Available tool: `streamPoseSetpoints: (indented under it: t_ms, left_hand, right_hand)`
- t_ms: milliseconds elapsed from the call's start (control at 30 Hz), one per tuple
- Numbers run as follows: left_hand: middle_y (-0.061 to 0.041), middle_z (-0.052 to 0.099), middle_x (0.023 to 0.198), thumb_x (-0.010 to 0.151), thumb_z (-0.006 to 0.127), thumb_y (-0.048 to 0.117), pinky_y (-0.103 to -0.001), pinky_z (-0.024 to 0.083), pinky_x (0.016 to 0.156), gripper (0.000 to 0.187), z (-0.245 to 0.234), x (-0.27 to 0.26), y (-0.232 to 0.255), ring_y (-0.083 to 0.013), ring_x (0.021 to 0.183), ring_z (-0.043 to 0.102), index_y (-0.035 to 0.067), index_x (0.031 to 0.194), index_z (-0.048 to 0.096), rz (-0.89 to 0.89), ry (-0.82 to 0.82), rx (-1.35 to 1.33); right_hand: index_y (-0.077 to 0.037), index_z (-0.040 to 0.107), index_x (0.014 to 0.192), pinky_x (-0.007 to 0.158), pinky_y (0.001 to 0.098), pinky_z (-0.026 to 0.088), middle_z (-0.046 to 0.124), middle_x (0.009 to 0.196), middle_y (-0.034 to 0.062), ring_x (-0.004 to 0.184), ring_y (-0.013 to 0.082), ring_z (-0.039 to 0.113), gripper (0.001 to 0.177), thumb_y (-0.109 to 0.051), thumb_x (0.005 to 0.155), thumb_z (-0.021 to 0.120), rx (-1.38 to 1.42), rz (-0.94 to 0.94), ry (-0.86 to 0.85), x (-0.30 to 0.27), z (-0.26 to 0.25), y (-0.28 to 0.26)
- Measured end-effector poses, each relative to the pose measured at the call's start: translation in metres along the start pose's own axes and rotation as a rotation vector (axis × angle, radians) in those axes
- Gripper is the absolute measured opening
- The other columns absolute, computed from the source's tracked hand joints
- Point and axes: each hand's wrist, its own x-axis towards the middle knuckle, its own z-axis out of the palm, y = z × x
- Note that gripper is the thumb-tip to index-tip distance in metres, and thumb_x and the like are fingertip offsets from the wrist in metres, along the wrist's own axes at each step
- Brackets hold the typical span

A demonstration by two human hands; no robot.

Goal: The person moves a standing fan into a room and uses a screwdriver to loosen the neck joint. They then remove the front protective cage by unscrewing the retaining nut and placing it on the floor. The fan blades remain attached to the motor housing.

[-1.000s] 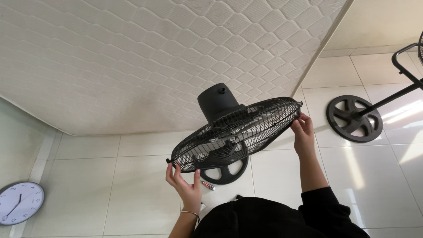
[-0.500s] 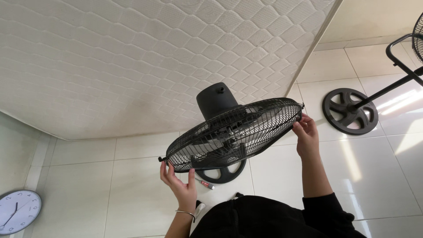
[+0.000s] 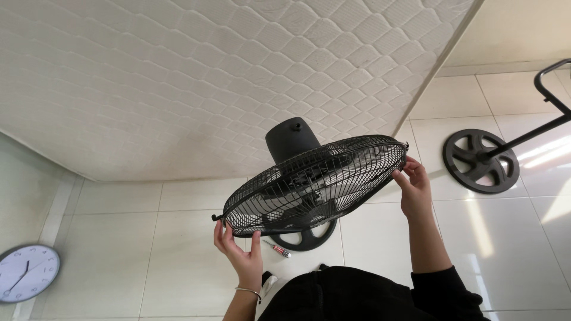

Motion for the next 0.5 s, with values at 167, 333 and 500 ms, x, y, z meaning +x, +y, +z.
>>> streamPoseSetpoints:
  t_ms: [167,333,500]
  left_hand:
    - [-0.021,0.014,0.16,0.089,0.076,0.009,-0.045,0.037,0.123,0.075,-0.003,-0.002,-0.005,-0.0346,0.149,0.031,-0.004,0.149,0.033,-0.012,0.023,-0.007]
    - [-0.022,0.015,0.16,0.089,0.076,0.01,-0.045,0.037,0.123,0.075,-0.003,-0.006,-0.011,-0.0345,0.148,0.033,-0.003,0.149,0.033,-0.017,0.027,-0.009]
    - [-0.024,0.023,0.162,0.093,0.069,0.008,-0.048,0.03,0.124,0.068,-0.006,-0.012,-0.02,-0.0372,0.152,0.029,-0.003,0.15,0.032,0.0,0.012,0.047]
  right_hand:
    - [-0.003,0.054,0.12,0.115,0.0409,0.044,0.051,0.146,0.0143,0.139,0.024,0.048,0.032,-0.004,0.092,0.069,-0.021,0.002,-0.031,0.004,0.014,0.003]
    - [-0.002,0.053,0.117,0.113,0.0411,0.045,0.048,0.151,0.0154,0.137,0.0234,0.048,0.028,-0.004,0.094,0.069,-0.021,-0.03,-0.055,0.006,0.009,0.007]
    - [-0.004,0.048,0.129,0.113,0.0393,0.045,0.044,0.157,0.0161,0.14,0.0233,0.046,0.035,-0.003,0.099,0.065,-0.059,-0.04,-0.048,-0.001,-0.006,0.023]
